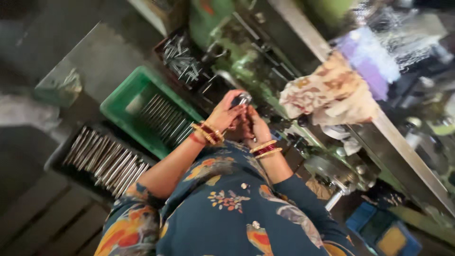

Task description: The person operates a metal lathe, repeatedly loading cylindrical metal rods into the chuck, machining them while coolant flows, and then removing the finished pieces to place them into a green bin. The person also uses a cloth to wipe the rods and the machine bed between cycles.

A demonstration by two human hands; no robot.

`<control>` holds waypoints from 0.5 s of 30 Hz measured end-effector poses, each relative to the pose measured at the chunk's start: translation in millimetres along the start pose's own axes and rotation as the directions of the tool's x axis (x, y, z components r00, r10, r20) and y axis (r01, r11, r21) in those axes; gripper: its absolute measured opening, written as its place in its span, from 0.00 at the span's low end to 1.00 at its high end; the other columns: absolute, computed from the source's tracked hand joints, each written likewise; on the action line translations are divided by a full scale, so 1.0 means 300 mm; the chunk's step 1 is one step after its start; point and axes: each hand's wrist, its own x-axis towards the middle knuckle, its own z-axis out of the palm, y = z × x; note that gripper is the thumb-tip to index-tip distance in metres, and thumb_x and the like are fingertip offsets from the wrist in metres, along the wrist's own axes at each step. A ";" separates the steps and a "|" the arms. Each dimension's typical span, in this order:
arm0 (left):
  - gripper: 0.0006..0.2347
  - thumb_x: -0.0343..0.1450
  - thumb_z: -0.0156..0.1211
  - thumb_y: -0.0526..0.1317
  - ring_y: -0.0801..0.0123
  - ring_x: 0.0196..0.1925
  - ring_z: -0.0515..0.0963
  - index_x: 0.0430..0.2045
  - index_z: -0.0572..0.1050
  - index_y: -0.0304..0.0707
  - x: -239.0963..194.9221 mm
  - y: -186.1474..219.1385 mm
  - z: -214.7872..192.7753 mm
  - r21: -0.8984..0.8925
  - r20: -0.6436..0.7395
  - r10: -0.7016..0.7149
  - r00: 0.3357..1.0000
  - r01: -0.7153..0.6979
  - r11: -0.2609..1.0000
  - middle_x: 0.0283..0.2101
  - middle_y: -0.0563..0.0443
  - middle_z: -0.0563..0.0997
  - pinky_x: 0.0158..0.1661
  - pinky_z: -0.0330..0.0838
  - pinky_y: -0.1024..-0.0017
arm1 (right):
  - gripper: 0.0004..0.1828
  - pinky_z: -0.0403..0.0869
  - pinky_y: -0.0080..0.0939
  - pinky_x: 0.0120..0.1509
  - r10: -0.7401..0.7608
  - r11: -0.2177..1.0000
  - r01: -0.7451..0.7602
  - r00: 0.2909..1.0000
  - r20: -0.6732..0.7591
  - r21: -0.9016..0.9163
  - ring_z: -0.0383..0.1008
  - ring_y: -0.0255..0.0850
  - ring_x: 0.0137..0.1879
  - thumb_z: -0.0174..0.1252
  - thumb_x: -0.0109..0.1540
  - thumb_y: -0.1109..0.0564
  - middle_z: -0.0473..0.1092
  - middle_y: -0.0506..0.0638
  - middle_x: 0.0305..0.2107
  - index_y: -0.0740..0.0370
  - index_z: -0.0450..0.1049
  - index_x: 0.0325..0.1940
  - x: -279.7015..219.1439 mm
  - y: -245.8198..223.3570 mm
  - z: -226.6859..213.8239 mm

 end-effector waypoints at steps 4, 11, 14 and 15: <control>0.13 0.76 0.51 0.35 0.80 0.18 0.63 0.53 0.65 0.53 0.025 0.014 0.051 -0.222 0.019 -0.202 0.979 0.201 0.954 0.26 0.56 0.72 0.17 0.56 0.79 | 0.03 0.71 0.42 0.40 -0.795 0.072 0.492 0.554 0.248 -0.868 0.69 0.44 0.32 0.55 0.72 0.62 0.70 0.50 0.29 0.62 0.74 0.45 -0.049 -0.073 0.023; 0.10 0.77 0.52 0.35 0.79 0.18 0.62 0.51 0.66 0.49 0.086 0.033 0.203 -0.193 0.127 -0.185 0.975 0.207 0.959 0.27 0.56 0.71 0.17 0.55 0.78 | 0.04 0.74 0.41 0.41 -0.855 -0.389 0.426 0.164 0.492 -0.817 0.74 0.45 0.38 0.55 0.73 0.57 0.72 0.53 0.35 0.58 0.71 0.50 -0.190 -0.171 0.048; 0.11 0.74 0.59 0.36 0.76 0.22 0.69 0.49 0.71 0.47 0.092 0.054 0.314 0.358 0.020 0.301 0.954 -0.288 0.888 0.27 0.56 0.75 0.20 0.62 0.73 | 0.08 0.58 0.29 0.20 -0.633 0.769 0.579 0.751 -0.188 -0.272 0.58 0.28 0.19 0.54 0.72 0.51 0.63 0.40 0.20 0.52 0.71 0.41 -0.193 -0.204 0.080; 0.10 0.73 0.59 0.38 0.69 0.25 0.71 0.49 0.72 0.46 0.083 0.071 0.342 0.594 0.129 0.509 0.851 -0.478 0.648 0.28 0.53 0.75 0.22 0.65 0.70 | 0.10 0.56 0.28 0.19 -0.546 0.836 0.524 0.825 -0.149 -0.162 0.57 0.27 0.18 0.52 0.72 0.48 0.62 0.39 0.19 0.51 0.70 0.39 -0.213 -0.229 0.077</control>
